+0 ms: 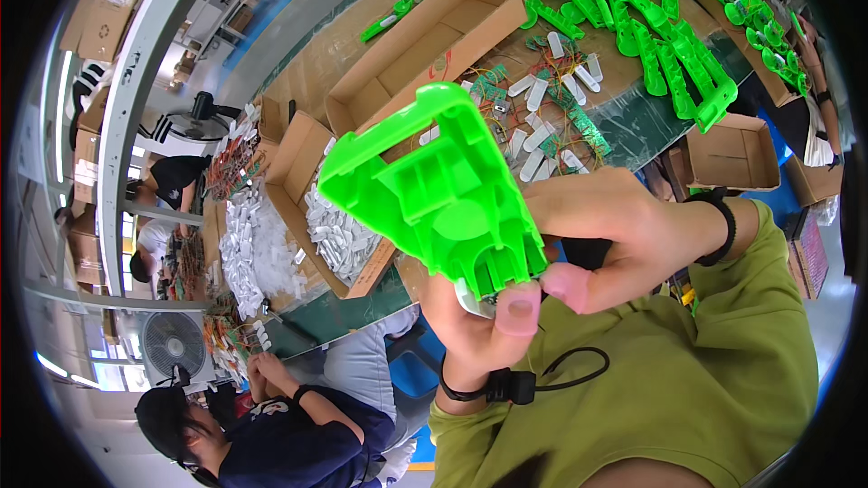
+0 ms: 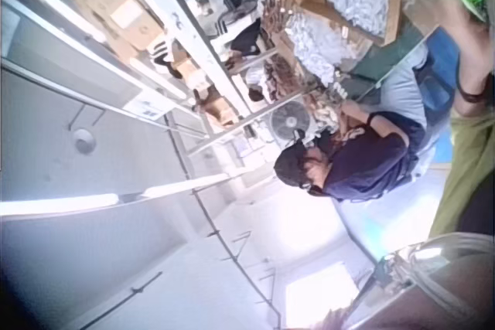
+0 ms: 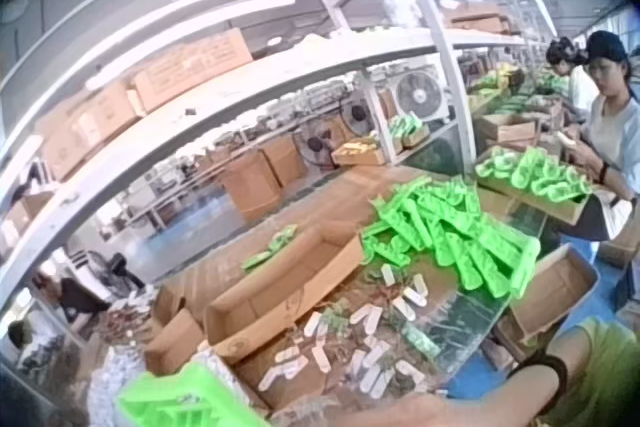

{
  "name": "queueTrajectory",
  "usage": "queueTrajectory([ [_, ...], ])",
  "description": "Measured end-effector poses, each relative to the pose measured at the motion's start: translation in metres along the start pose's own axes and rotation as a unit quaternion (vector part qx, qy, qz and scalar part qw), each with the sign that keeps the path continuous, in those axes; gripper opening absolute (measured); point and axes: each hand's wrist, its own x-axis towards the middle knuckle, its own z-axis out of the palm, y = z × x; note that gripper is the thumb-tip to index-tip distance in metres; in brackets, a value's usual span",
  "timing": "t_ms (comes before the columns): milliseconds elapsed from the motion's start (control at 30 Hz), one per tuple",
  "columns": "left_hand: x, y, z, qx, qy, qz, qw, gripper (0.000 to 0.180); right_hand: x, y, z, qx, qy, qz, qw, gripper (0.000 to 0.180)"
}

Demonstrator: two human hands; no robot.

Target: Manual assembly of electronic toy components into plastic housings on a factory line.

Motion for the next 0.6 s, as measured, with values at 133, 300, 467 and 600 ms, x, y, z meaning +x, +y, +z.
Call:
queueTrajectory([
  [133,0.003,-0.004,-0.008,0.005,-0.068,0.026,0.997,0.040,-0.003,0.000,-0.001,-0.014,0.020,-0.008,1.000,0.041],
  [300,0.007,0.006,-0.006,0.040,-0.079,0.014,0.996,0.038,-0.005,0.000,-0.008,0.004,0.026,-0.006,1.000,0.038],
  [467,0.022,0.012,-0.015,-0.125,-0.195,-0.112,0.966,0.050,-0.007,0.008,-0.007,0.200,0.081,0.061,0.975,0.037],
  [600,0.017,0.001,-0.028,-0.094,-0.174,-0.104,0.975,0.057,-0.005,0.004,-0.014,0.210,0.007,0.081,0.974,0.045],
])
